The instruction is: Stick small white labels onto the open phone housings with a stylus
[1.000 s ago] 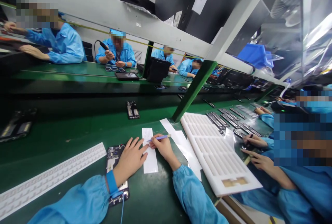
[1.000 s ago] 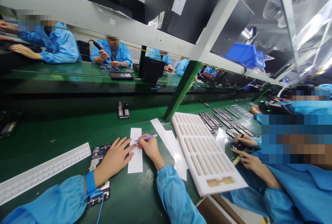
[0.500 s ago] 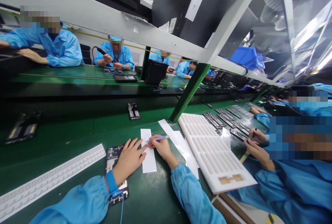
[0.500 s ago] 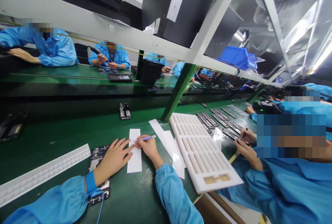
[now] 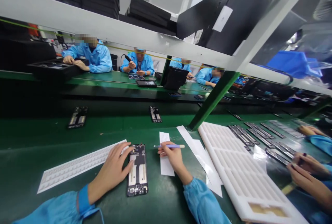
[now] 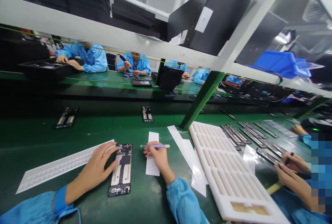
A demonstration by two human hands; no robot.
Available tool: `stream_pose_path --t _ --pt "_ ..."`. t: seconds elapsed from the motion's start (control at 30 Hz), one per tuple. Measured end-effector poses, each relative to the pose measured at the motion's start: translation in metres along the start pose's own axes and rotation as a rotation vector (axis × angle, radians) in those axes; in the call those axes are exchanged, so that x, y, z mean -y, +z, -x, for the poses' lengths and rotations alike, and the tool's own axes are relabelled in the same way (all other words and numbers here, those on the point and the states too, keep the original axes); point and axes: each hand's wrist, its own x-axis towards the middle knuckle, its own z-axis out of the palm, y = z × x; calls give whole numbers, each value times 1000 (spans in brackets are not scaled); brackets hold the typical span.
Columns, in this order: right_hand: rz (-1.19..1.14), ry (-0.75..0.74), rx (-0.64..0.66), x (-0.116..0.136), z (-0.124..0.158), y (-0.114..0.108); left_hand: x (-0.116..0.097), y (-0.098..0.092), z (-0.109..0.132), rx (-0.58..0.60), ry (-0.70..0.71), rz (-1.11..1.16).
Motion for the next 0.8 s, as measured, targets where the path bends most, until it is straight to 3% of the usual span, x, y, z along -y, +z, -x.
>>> stream_pose_path --t 0.13,0.23,0.8 --pt "11 91 167 -11 8 60 20 9 24 85 -37 -59" --pt "54 111 190 -18 8 85 22 18 24 120 -33 -104" --pt "119 128 148 -20 9 82 17 19 25 135 -30 -68"
